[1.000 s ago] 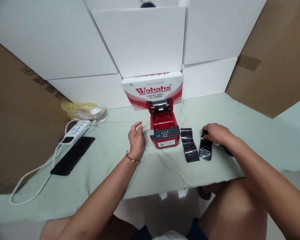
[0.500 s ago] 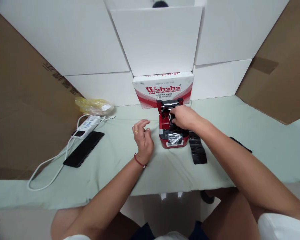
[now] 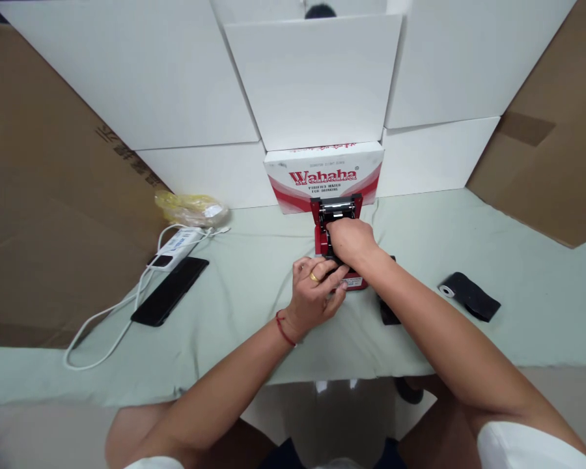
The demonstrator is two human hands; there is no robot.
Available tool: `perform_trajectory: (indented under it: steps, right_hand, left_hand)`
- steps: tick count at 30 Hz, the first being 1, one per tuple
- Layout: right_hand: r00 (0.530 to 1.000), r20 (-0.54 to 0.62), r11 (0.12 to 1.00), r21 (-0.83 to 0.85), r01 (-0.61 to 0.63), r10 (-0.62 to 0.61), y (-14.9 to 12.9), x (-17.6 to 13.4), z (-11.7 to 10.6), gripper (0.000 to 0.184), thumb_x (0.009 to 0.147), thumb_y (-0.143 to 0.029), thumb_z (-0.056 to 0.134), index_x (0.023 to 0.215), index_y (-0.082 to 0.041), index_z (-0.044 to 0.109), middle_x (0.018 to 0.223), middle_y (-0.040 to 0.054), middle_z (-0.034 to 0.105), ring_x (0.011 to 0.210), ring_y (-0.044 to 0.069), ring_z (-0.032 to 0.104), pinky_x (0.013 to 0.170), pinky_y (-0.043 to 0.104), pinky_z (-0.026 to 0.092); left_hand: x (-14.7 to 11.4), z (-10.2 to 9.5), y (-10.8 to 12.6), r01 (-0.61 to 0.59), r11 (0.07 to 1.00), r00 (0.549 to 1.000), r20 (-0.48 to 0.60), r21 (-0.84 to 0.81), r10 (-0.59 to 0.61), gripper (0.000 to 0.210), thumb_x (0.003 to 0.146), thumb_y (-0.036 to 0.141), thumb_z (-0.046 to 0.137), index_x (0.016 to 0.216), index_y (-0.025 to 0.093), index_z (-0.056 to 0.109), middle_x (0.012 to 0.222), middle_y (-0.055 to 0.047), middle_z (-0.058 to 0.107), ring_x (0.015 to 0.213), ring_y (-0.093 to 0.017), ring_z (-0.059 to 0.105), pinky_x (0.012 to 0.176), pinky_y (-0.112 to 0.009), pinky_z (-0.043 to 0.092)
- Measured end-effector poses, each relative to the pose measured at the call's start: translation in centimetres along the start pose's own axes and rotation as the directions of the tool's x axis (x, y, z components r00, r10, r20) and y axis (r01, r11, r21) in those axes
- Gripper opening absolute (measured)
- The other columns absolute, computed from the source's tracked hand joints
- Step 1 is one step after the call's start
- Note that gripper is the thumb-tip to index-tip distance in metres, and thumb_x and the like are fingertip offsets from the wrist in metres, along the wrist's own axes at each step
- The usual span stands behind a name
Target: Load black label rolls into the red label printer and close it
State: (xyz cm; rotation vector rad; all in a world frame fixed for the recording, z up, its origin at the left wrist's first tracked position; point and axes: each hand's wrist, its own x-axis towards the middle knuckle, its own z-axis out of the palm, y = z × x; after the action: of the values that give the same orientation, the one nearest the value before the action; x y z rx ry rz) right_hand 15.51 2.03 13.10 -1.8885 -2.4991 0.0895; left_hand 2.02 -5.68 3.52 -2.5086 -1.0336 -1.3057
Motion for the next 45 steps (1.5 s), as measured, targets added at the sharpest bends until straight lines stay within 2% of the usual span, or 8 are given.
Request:
perform_trajectory:
  steps: [8, 11, 15, 21, 32, 37, 41, 45]
  right_hand:
    - [0.991, -0.034, 0.975, 0.178, 0.135, -0.131, 0.7, 0.2, 0.3, 0.037, 0.098, -0.025, 0.055, 0.131, -0.023, 0.071, 0.124, 0.0058, 0.077, 0.111, 0.020, 0.070, 0.092, 0.027, 0.050]
    - [0.958, -0.260, 0.940, 0.281, 0.196, -0.122, 1.3, -1.2, -1.2, 0.038, 0.105, -0.031, 0.043, 0.125, -0.022, 0.073, 0.122, 0.0036, 0.078, 0.108, 0.019, 0.071, 0.095, 0.028, 0.050]
    - [0.813, -0.580, 0.948, 0.219, 0.229, -0.062, 2.7, -0.6, -2.8, 0.044, 0.105, -0.033, 0.042, 0.136, -0.016, 0.067, 0.135, 0.0109, 0.071, 0.128, 0.029, 0.059, 0.112, 0.042, 0.043]
    - [0.908, -0.376, 0.955, 0.149, 0.255, -0.184, 4.3, 0.1, -1.6, 0.044, 0.101, -0.027, 0.044, 0.138, -0.014, 0.066, 0.137, 0.0132, 0.069, 0.125, 0.030, 0.057, 0.111, 0.047, 0.043]
    - [0.911, -0.239, 0.919, 0.128, 0.373, -0.336, 5.3, -4.5, 2.3, 0.053, 0.081, -0.004, 0.050, 0.124, -0.017, 0.077, 0.122, 0.0092, 0.073, 0.104, 0.024, 0.063, 0.086, 0.033, 0.050]
    - [0.923, -0.237, 0.927, 0.152, 0.342, -0.302, 4.9, -4.8, 2.3, 0.053, 0.079, -0.002, 0.049, 0.120, -0.018, 0.079, 0.115, 0.0084, 0.075, 0.103, 0.024, 0.065, 0.083, 0.033, 0.051]
    - [0.857, -0.416, 0.883, 0.216, 0.417, -0.303, 3.9, -8.1, 4.4, 0.062, 0.073, 0.006, 0.046, 0.123, -0.017, 0.076, 0.128, 0.0093, 0.073, 0.116, 0.026, 0.064, 0.097, 0.040, 0.055]
    - [0.755, -0.574, 0.851, 0.180, 0.493, -0.316, 2.7, -11.2, 6.9, 0.073, 0.073, 0.012, 0.040, 0.134, -0.017, 0.069, 0.135, 0.0101, 0.070, 0.124, 0.027, 0.060, 0.101, 0.045, 0.057]
  left_hand:
    - [0.3, 0.6, 0.7, 0.039, 0.997, 0.999, -0.022, 0.068, -0.037, 0.033, 0.094, 0.038, 0.062, 0.123, 0.028, 0.072, 0.117, -0.010, 0.069, 0.116, -0.029, 0.059, 0.112, -0.050, 0.037]
    - [0.2, 0.9, 1.0, 0.025, 0.994, 1.000, -0.009, 0.110, -0.024, 0.036, 0.095, 0.038, 0.062, 0.128, 0.027, 0.070, 0.119, -0.011, 0.068, 0.120, -0.029, 0.057, 0.114, -0.049, 0.036]
    - [0.1, 1.3, 1.0, 0.014, 0.990, 1.000, -0.003, 0.138, -0.014, 0.033, 0.095, 0.030, 0.062, 0.128, 0.029, 0.069, 0.119, -0.010, 0.069, 0.120, -0.029, 0.056, 0.111, -0.049, 0.036]
    - [-0.2, 1.5, 1.0, 0.022, 0.990, 1.000, -0.020, 0.141, -0.019, 0.036, 0.095, 0.026, 0.064, 0.129, 0.033, 0.069, 0.119, -0.009, 0.069, 0.117, -0.027, 0.058, 0.108, -0.048, 0.036]
    - [0.0, 0.8, 1.2, -0.065, 0.997, 0.991, -0.115, 0.050, 0.070, 0.038, 0.094, 0.013, 0.058, 0.132, 0.019, 0.062, 0.109, -0.005, 0.079, 0.105, -0.020, 0.071, 0.103, -0.039, 0.039]
    - [-0.4, 0.3, 0.4, 0.061, 0.974, 0.982, -0.162, -0.220, -0.098, 0.038, 0.096, 0.026, 0.059, 0.133, 0.022, 0.058, 0.112, -0.008, 0.074, 0.106, -0.022, 0.066, 0.097, -0.039, 0.045]
    - [-0.5, 0.7, -2.1, 0.419, 0.724, 0.808, -0.139, -0.549, -0.573, 0.042, 0.096, 0.039, 0.061, 0.136, 0.026, 0.054, 0.126, -0.009, 0.063, 0.119, -0.024, 0.059, 0.105, -0.041, 0.045]
    - [-0.2, 1.8, -4.6, 0.499, 0.269, 0.698, 0.198, -0.824, -0.688, 0.065, 0.082, 0.037, 0.074, 0.142, 0.034, 0.049, 0.146, -0.006, 0.053, 0.139, -0.026, 0.050, 0.119, -0.043, 0.038]
